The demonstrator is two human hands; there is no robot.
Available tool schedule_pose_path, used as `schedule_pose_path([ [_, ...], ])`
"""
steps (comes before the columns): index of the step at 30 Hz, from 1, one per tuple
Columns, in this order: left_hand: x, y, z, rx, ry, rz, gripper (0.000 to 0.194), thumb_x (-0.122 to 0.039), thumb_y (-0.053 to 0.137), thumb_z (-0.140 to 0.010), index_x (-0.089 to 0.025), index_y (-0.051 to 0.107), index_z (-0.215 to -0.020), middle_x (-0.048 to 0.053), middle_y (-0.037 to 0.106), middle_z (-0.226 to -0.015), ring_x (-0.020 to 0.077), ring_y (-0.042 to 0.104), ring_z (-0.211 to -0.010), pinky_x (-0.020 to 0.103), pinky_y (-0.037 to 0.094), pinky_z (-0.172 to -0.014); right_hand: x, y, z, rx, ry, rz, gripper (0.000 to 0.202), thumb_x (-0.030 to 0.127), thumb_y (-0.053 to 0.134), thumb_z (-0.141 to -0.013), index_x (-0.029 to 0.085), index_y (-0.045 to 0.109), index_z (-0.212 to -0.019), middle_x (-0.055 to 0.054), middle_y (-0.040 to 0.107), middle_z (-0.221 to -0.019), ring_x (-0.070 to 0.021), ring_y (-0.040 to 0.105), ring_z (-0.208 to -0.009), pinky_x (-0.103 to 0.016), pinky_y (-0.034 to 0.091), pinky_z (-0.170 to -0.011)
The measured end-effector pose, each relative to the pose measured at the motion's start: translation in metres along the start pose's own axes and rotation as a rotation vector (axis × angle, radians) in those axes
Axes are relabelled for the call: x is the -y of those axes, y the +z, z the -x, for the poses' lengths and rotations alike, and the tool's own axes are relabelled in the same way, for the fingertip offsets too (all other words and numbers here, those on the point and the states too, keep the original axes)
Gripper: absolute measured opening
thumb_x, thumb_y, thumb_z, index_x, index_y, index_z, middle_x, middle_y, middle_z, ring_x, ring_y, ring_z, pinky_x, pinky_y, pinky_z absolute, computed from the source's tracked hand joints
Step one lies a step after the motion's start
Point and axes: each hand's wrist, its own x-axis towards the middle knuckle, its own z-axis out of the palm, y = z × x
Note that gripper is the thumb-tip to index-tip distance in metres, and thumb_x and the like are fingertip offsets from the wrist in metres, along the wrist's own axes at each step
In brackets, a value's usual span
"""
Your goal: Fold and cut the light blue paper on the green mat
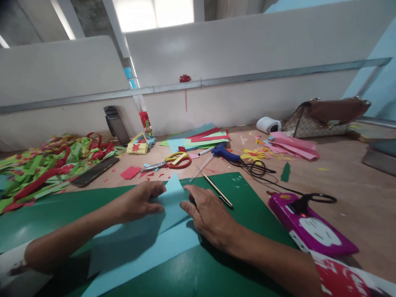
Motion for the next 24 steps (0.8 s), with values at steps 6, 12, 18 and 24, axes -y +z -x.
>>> schedule_pose_path([
  [6, 0.051, -0.051, -0.023, -0.170, -0.175, -0.008, 0.049, -0.031, 0.062, -0.070, -0.012, 0.049, -0.113, 0.006, 0.064, -0.089, 0.0211, 0.061, -0.081, 0.027, 0.047, -0.064, -0.006, 0.005, -0.001, 0.032, -0.022, 0.046, 0.037, 0.030, 0.040, -0.093, 0.015, 0.046, -0.126, -0.008, 0.059, -0.093, -0.0231, 0.052, -0.087, -0.041, 0.040, -0.081],
  [12, 0.090, -0.071, -0.023, -0.328, -0.291, -0.222, 0.054, -0.022, 0.064, -0.065, -0.008, 0.051, -0.116, 0.019, 0.062, -0.105, 0.0369, 0.056, -0.101, 0.043, 0.046, -0.079, -0.009, 0.009, -0.001, 0.013, -0.048, 0.110, 0.039, 0.024, 0.044, -0.090, 0.013, 0.044, -0.128, -0.009, 0.061, -0.095, -0.0233, 0.053, -0.087, -0.042, 0.042, -0.080],
  [18, 0.047, -0.045, -0.013, -0.358, -0.143, -0.316, 0.040, -0.027, 0.058, -0.078, -0.016, 0.054, -0.117, 0.013, 0.063, -0.108, 0.0304, 0.055, -0.104, 0.038, 0.042, -0.085, -0.009, 0.004, 0.000, -0.006, -0.157, 0.286, 0.026, 0.017, 0.049, -0.086, 0.013, 0.058, -0.111, -0.010, 0.066, -0.090, -0.0214, 0.059, -0.080, -0.033, 0.044, -0.071],
  [24, 0.000, 0.014, 0.012, -0.061, 0.198, -0.174, 0.025, -0.026, 0.061, -0.080, -0.019, 0.062, -0.104, 0.004, 0.065, -0.096, 0.0169, 0.060, -0.082, 0.026, 0.045, -0.072, 0.002, -0.028, 0.005, 0.163, -0.293, 0.504, 0.015, 0.017, 0.053, -0.086, 0.017, 0.062, -0.073, -0.004, 0.063, -0.071, -0.0157, 0.056, -0.062, -0.027, 0.032, -0.055],
])
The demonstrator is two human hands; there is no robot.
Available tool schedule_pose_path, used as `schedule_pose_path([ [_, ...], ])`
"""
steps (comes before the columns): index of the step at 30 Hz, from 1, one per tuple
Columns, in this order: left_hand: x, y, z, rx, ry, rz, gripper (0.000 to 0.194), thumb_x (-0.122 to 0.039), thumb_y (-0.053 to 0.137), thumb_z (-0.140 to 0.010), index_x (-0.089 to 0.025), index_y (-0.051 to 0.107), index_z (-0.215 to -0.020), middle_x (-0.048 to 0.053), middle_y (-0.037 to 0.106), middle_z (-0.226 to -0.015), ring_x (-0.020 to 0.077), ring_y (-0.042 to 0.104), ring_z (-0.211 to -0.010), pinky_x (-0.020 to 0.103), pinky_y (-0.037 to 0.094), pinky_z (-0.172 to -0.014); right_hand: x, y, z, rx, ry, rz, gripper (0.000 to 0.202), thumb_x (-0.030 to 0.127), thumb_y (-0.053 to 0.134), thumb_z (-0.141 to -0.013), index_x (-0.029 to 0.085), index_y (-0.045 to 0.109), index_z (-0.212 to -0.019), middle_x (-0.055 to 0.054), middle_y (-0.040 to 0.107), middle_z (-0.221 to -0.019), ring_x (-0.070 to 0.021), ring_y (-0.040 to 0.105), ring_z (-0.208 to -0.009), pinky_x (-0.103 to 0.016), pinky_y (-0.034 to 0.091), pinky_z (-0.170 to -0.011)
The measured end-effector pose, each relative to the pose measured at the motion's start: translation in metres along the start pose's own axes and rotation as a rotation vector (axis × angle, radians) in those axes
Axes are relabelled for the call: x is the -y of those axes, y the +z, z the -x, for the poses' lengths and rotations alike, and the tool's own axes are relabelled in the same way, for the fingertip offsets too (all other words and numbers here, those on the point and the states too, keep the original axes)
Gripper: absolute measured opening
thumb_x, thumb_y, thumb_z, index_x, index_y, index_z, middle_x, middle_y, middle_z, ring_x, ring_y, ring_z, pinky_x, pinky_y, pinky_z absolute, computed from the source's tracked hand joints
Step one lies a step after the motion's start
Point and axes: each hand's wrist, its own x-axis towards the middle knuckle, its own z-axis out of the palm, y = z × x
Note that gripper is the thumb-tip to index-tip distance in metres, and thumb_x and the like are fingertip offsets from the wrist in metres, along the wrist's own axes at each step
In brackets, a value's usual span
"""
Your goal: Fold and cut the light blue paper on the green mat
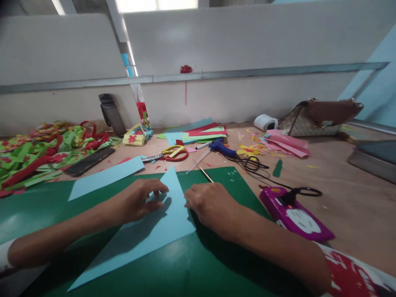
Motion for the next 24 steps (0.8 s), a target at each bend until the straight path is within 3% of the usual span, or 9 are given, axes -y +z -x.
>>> schedule_pose_path([
  [3, -0.007, 0.018, 0.007, -0.006, 0.116, 0.007, 0.016, -0.023, 0.059, -0.082, -0.019, 0.063, -0.097, 0.007, 0.061, -0.103, 0.0191, 0.056, -0.090, 0.031, 0.044, -0.078, -0.001, -0.019, 0.003, 0.189, -0.090, -0.081, 0.014, 0.014, 0.057, -0.084, 0.017, 0.062, -0.071, -0.002, 0.063, -0.072, -0.0135, 0.055, -0.063, -0.026, 0.031, -0.055],
  [6, -0.003, 0.028, 0.008, -0.082, 0.118, 0.037, 0.012, -0.021, 0.056, -0.083, -0.018, 0.063, -0.092, 0.007, 0.059, -0.098, 0.0186, 0.054, -0.088, 0.031, 0.044, -0.076, -0.001, -0.030, 0.005, 0.325, -0.134, -0.188, 0.005, 0.021, 0.069, -0.078, 0.019, 0.063, -0.077, 0.001, 0.063, -0.078, -0.0139, 0.058, -0.073, -0.024, 0.035, -0.061],
  [8, 0.000, 0.031, 0.007, -0.114, 0.123, 0.047, 0.011, -0.019, 0.055, -0.083, -0.017, 0.062, -0.091, 0.007, 0.059, -0.097, 0.0184, 0.054, -0.087, 0.031, 0.043, -0.076, 0.000, -0.033, 0.006, 0.358, -0.154, -0.215, 0.020, 0.027, 0.076, -0.070, 0.021, 0.063, -0.083, 0.002, 0.063, -0.083, -0.0156, 0.058, -0.079, -0.024, 0.037, -0.066],
  [10, 0.002, 0.032, 0.006, -0.130, 0.135, 0.042, 0.011, -0.018, 0.054, -0.084, -0.017, 0.061, -0.091, 0.007, 0.058, -0.097, 0.0184, 0.054, -0.088, 0.031, 0.043, -0.076, 0.001, -0.034, 0.007, 0.379, -0.176, -0.213, 0.020, 0.025, 0.076, -0.070, 0.021, 0.062, -0.084, 0.001, 0.062, -0.087, -0.0163, 0.058, -0.083, -0.025, 0.038, -0.068],
  [13, 0.001, 0.031, 0.006, -0.135, 0.136, 0.053, 0.012, -0.019, 0.053, -0.084, -0.018, 0.062, -0.091, 0.006, 0.058, -0.096, 0.0183, 0.054, -0.088, 0.030, 0.043, -0.075, 0.004, -0.032, 0.009, 0.371, -0.225, -0.173, 0.005, 0.019, 0.065, -0.080, 0.020, 0.062, -0.077, -0.001, 0.062, -0.087, -0.0153, 0.057, -0.081, -0.025, 0.039, -0.069],
  [20, 0.001, 0.032, 0.006, -0.142, 0.133, 0.093, 0.012, -0.020, 0.052, -0.083, -0.018, 0.062, -0.089, 0.007, 0.058, -0.094, 0.0182, 0.054, -0.086, 0.032, 0.043, -0.077, 0.006, -0.024, 0.016, 0.306, -0.304, -0.148, 0.017, 0.011, 0.053, -0.084, 0.019, 0.058, -0.070, -0.002, 0.061, -0.081, -0.0152, 0.054, -0.076, -0.027, 0.038, -0.064],
  [24, 0.003, 0.030, 0.005, -0.223, 0.128, 0.221, 0.014, -0.021, 0.050, -0.085, -0.016, 0.062, -0.091, 0.007, 0.059, -0.094, 0.0156, 0.055, -0.081, 0.029, 0.044, -0.074, 0.003, -0.023, 0.011, 0.289, -0.200, -0.295, 0.016, 0.008, 0.050, -0.084, 0.018, 0.053, -0.072, -0.001, 0.058, -0.080, -0.0133, 0.053, -0.073, -0.025, 0.039, -0.066],
])
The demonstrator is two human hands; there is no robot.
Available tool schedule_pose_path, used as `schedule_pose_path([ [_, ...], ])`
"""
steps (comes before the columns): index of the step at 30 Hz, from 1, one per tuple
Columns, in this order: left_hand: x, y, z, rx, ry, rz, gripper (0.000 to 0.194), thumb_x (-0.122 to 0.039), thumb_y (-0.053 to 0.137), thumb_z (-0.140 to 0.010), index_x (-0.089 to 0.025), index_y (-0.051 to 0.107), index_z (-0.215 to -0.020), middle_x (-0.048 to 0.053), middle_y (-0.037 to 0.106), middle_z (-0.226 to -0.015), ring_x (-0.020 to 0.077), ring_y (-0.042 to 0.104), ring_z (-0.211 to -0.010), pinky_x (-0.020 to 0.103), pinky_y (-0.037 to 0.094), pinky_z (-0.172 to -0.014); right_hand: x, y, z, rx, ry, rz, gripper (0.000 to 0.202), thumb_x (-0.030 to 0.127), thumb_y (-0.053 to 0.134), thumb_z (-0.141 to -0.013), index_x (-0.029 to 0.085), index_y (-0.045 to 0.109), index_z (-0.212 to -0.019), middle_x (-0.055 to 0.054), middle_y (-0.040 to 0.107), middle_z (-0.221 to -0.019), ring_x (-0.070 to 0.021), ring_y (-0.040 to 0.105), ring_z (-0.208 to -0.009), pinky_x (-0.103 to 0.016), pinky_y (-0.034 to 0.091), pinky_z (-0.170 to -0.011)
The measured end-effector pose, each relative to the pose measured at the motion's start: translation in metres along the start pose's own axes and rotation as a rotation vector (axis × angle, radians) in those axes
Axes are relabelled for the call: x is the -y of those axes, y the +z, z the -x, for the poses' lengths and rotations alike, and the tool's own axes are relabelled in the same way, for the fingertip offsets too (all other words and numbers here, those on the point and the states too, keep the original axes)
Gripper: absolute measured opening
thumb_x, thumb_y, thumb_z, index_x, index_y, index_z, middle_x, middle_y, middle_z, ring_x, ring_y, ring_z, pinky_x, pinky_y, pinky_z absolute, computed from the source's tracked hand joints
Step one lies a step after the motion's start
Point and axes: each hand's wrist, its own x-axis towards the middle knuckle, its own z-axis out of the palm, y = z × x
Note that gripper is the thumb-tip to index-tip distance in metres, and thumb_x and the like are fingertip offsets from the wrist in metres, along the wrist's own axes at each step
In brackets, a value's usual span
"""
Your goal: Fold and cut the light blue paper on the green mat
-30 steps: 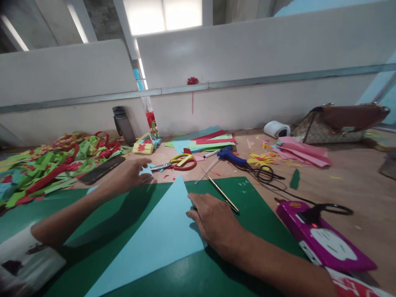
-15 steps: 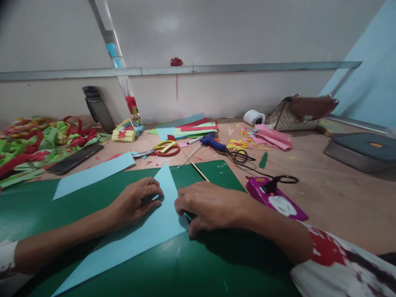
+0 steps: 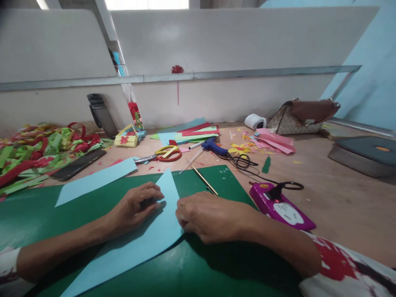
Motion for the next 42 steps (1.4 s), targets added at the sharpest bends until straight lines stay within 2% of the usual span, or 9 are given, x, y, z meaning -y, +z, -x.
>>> schedule_pose_path([
  [4, -0.013, -0.018, -0.004, -0.100, -0.061, 0.082, 0.020, -0.028, 0.046, -0.089, -0.016, 0.062, -0.087, 0.004, 0.061, -0.086, 0.0137, 0.055, -0.074, 0.026, 0.042, -0.068, -0.007, 0.004, -0.011, -0.358, 0.143, -0.150, 0.016, 0.007, 0.048, -0.083, 0.018, 0.049, -0.071, 0.001, 0.054, -0.073, -0.0112, 0.050, -0.066, -0.022, 0.038, -0.062],
  [8, -0.034, -0.034, -0.004, -0.006, -0.138, 0.053, 0.023, -0.035, 0.050, -0.087, -0.017, 0.063, -0.078, 0.000, 0.061, -0.075, 0.0133, 0.053, -0.069, 0.024, 0.039, -0.062, -0.015, 0.019, -0.018, -0.637, 0.136, -0.083, 0.017, 0.006, 0.041, -0.083, 0.019, 0.044, -0.072, -0.001, 0.051, -0.071, -0.0124, 0.046, -0.063, -0.025, 0.037, -0.060],
  [15, -0.033, -0.026, -0.006, 0.164, -0.295, 0.277, 0.019, -0.032, 0.060, -0.077, -0.015, 0.060, -0.070, -0.003, 0.053, -0.061, 0.0102, 0.044, -0.057, 0.022, 0.033, -0.054, -0.019, 0.034, -0.018, -0.775, -0.006, 0.023, 0.019, 0.008, 0.036, -0.087, 0.020, 0.043, -0.074, -0.003, 0.049, -0.072, -0.0153, 0.047, -0.069, -0.027, 0.039, -0.065],
  [19, -0.028, -0.024, -0.009, 0.210, -0.352, 0.429, 0.023, -0.034, 0.056, -0.075, -0.014, 0.056, -0.065, -0.006, 0.041, -0.054, 0.0085, 0.032, -0.052, 0.021, 0.026, -0.050, -0.023, 0.038, -0.020, -0.820, -0.091, 0.031, 0.019, 0.009, 0.038, -0.089, 0.020, 0.045, -0.074, -0.003, 0.052, -0.072, -0.0144, 0.051, -0.071, -0.026, 0.041, -0.066],
  [23, -0.026, -0.020, -0.006, 0.207, -0.329, 0.384, 0.023, -0.034, 0.052, -0.077, -0.016, 0.051, -0.064, -0.006, 0.038, -0.056, 0.0090, 0.031, -0.053, 0.022, 0.025, -0.049, -0.023, 0.040, -0.020, -0.850, -0.113, 0.016, 0.018, 0.012, 0.039, -0.091, 0.019, 0.047, -0.076, -0.001, 0.052, -0.072, -0.0133, 0.052, -0.069, -0.025, 0.042, -0.065],
  [26, -0.024, -0.014, 0.000, 0.077, -0.210, 0.206, 0.020, -0.029, 0.045, -0.084, -0.017, 0.047, -0.068, -0.005, 0.041, -0.059, 0.0101, 0.035, -0.055, 0.022, 0.029, -0.052, -0.019, 0.040, -0.019, -0.864, -0.073, -0.034, 0.007, 0.021, 0.045, -0.091, 0.018, 0.050, -0.088, -0.004, 0.057, -0.079, -0.0148, 0.054, -0.072, -0.027, 0.044, -0.065],
  [31, -0.031, -0.010, 0.009, -0.251, 0.004, -0.020, 0.016, -0.022, 0.035, -0.091, -0.020, 0.042, -0.077, -0.005, 0.042, -0.064, 0.0105, 0.039, -0.054, 0.023, 0.034, -0.053, -0.013, 0.040, -0.018, -0.833, 0.006, -0.046, 0.025, 0.029, 0.057, -0.086, 0.014, 0.050, -0.104, -0.009, 0.059, -0.094, -0.0199, 0.057, -0.087, -0.034, 0.047, -0.075],
  [37, -0.047, -0.029, 0.016, -0.576, -0.014, -0.003, 0.009, -0.022, 0.040, -0.092, -0.023, 0.044, -0.084, -0.006, 0.042, -0.063, 0.0095, 0.039, -0.049, 0.020, 0.034, -0.046, -0.013, 0.041, -0.018, -0.812, 0.117, -0.090, 0.027, 0.027, 0.056, -0.085, 0.014, 0.050, -0.109, -0.015, 0.054, -0.117, -0.0253, 0.048, -0.115, -0.043, 0.042, -0.094],
  [42, -0.058, -0.058, 0.017, -0.787, -0.138, 0.086, 0.013, -0.035, 0.049, -0.084, -0.023, 0.049, -0.080, -0.005, 0.044, -0.062, 0.0102, 0.037, -0.049, 0.019, 0.029, -0.040, -0.019, 0.039, -0.022, -0.807, 0.336, -0.455, 0.057, 0.034, 0.055, -0.085, 0.018, 0.032, -0.135, -0.016, 0.042, -0.138, -0.0259, 0.038, -0.128, -0.049, 0.034, -0.103],
])
